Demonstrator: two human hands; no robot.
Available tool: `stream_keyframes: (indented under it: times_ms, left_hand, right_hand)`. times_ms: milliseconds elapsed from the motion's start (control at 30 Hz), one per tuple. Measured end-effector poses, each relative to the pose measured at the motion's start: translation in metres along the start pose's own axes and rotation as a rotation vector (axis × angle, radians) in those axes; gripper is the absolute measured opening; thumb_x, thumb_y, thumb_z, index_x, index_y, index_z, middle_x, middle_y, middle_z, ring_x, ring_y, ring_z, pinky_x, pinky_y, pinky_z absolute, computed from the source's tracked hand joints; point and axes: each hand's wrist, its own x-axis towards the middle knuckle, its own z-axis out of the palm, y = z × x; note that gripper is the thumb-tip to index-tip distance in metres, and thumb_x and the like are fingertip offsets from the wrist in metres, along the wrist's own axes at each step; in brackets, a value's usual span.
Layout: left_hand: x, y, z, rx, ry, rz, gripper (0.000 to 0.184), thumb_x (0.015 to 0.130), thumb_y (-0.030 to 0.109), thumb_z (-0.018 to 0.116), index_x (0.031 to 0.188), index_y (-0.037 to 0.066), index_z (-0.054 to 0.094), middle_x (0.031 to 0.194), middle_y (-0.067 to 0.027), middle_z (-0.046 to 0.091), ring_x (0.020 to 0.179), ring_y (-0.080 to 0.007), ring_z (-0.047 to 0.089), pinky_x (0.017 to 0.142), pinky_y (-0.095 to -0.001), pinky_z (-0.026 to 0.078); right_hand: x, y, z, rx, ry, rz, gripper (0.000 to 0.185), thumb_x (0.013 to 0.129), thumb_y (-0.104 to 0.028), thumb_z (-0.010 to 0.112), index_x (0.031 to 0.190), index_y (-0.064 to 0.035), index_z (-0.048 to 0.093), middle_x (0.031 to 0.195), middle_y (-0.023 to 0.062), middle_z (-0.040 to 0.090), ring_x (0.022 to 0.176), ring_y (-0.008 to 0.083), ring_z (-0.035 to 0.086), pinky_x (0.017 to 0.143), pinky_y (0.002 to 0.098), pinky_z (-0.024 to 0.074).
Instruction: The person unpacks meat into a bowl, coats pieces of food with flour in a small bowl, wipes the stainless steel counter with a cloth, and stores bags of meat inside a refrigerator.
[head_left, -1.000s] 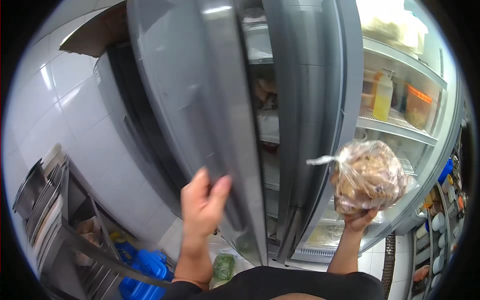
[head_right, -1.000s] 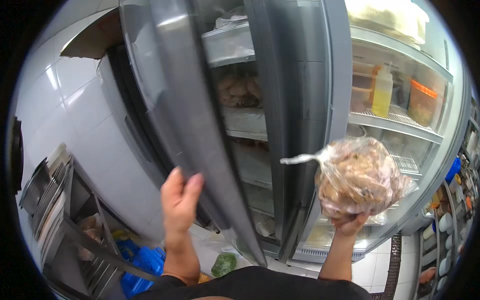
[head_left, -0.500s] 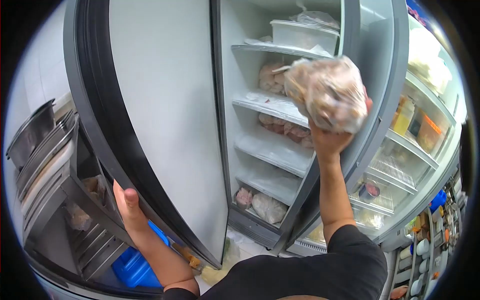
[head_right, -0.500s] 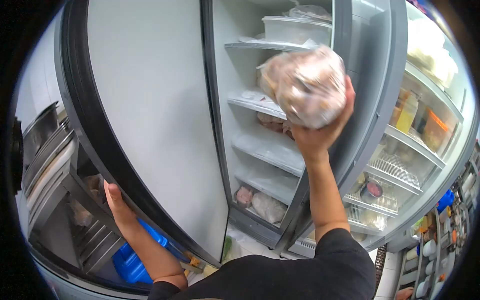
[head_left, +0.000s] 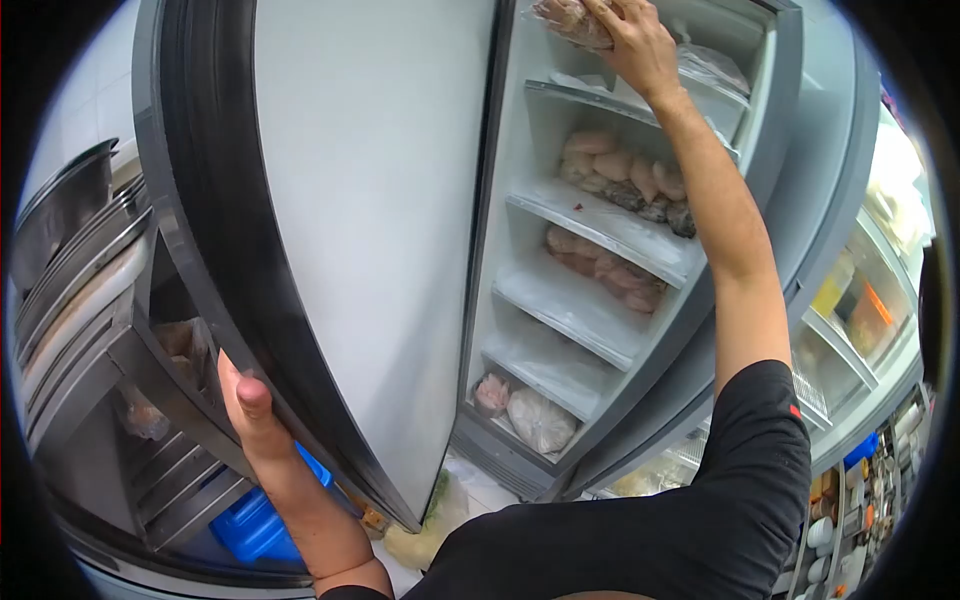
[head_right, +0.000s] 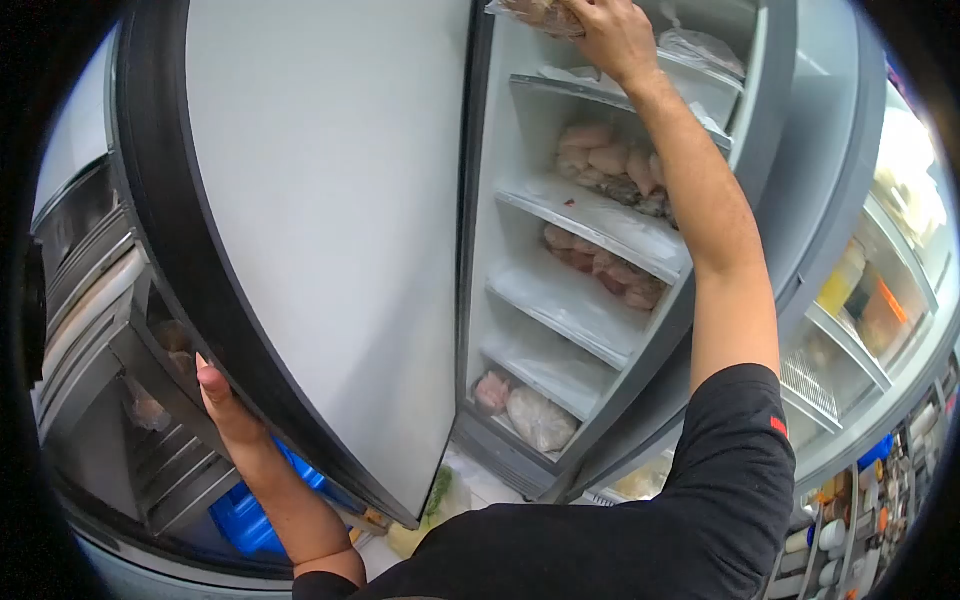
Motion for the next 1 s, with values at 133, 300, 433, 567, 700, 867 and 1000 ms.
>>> stream_keyframes:
  times_ms: [133, 300, 433, 567, 700, 867, 1000]
  left_hand:
    - [-0.007, -0.005, -0.001, -0.003, 0.117, -0.023, 0.099, 0.079, 0.078, 0.061, 0.137, 0.000, 0.048, 0.125, -0.0062, 0.058, 0.111, -0.0183, 0.057, 0.094, -0.0329, 0.047]
    - [-0.017, -0.005, 0.014, 0.006, 0.319, -0.039, 0.106, 0.075, 0.083, 0.061, 0.138, -0.002, 0.047, 0.125, -0.0082, 0.058, 0.112, -0.0191, 0.056, 0.094, -0.0338, 0.046]
    - [-0.024, -0.010, 0.019, -0.013, 0.452, -0.018, 0.100, 0.081, 0.081, 0.054, 0.141, 0.002, 0.047, 0.134, -0.0084, 0.055, 0.120, -0.0219, 0.052, 0.102, -0.0383, 0.042]
    - [-0.019, -0.005, 0.019, -0.040, 0.408, -0.020, 0.103, 0.075, 0.082, 0.061, 0.138, 0.001, 0.049, 0.126, -0.0067, 0.058, 0.113, -0.0196, 0.057, 0.096, -0.0361, 0.047]
    - [-0.016, -0.017, -0.001, -0.065, 0.349, 0.039, 0.096, 0.080, 0.073, 0.065, 0.137, -0.003, 0.048, 0.126, -0.0093, 0.060, 0.112, -0.0201, 0.060, 0.095, -0.0345, 0.050]
    - [0.007, -0.031, -0.014, -0.127, 0.229, -0.034, 0.059, 0.099, 0.041, 0.058, 0.136, -0.003, 0.049, 0.122, -0.0118, 0.064, 0.118, -0.0205, 0.058, 0.104, -0.0333, 0.044]
    - [-0.025, 0.028, 0.002, 0.074, 0.301, 0.008, 0.051, 0.096, 0.044, 0.060, 0.120, -0.001, 0.066, 0.125, -0.0178, 0.065, 0.122, -0.0233, 0.058, 0.104, -0.0375, 0.045]
  right_hand:
    - [-0.010, -0.017, 0.040, 0.046, 0.033, 0.176, 0.060, 0.078, -0.016, 0.070, 0.136, -0.0224, 0.057, 0.137, 0.0142, 0.052, 0.112, 0.0374, 0.056, 0.087, 0.0454, 0.0538]
    - [-0.030, -0.021, 0.102, -0.025, 0.275, 0.511, 0.066, 0.083, -0.018, 0.064, 0.145, -0.0092, 0.044, 0.135, 0.0204, 0.049, 0.110, 0.0436, 0.055, 0.090, 0.0510, 0.0508]
    - [-0.023, -0.008, 0.134, -0.006, 0.027, 0.805, 0.059, 0.089, -0.022, 0.061, 0.143, -0.0043, 0.045, 0.134, 0.0224, 0.051, 0.114, 0.0448, 0.054, 0.097, 0.0522, 0.0459]
    - [-0.003, 0.054, 0.227, -0.510, -0.534, 0.619, 0.043, 0.097, -0.026, 0.050, 0.134, -0.0051, 0.054, 0.131, 0.0195, 0.058, 0.116, 0.0400, 0.058, 0.098, 0.0498, 0.0460]
    - [0.043, 0.017, 0.165, 0.019, -0.597, 0.800, 0.036, 0.099, -0.021, 0.040, 0.122, -0.0024, 0.061, 0.125, 0.0222, 0.062, 0.114, 0.0413, 0.060, 0.098, 0.0495, 0.0480]
    - [-0.052, -0.045, 0.059, 0.901, -0.234, 0.766, 0.058, 0.096, -0.034, 0.063, 0.142, -0.0032, 0.050, 0.126, 0.0159, 0.064, 0.115, 0.0228, 0.063, 0.092, 0.0329, 0.0527]
    - [-0.154, -0.168, -0.016, 1.318, -0.315, 0.805, 0.042, 0.102, -0.029, 0.057, 0.135, -0.0036, 0.057, 0.110, 0.0123, 0.069, 0.091, 0.0152, 0.064, 0.082, 0.0267, 0.0518]
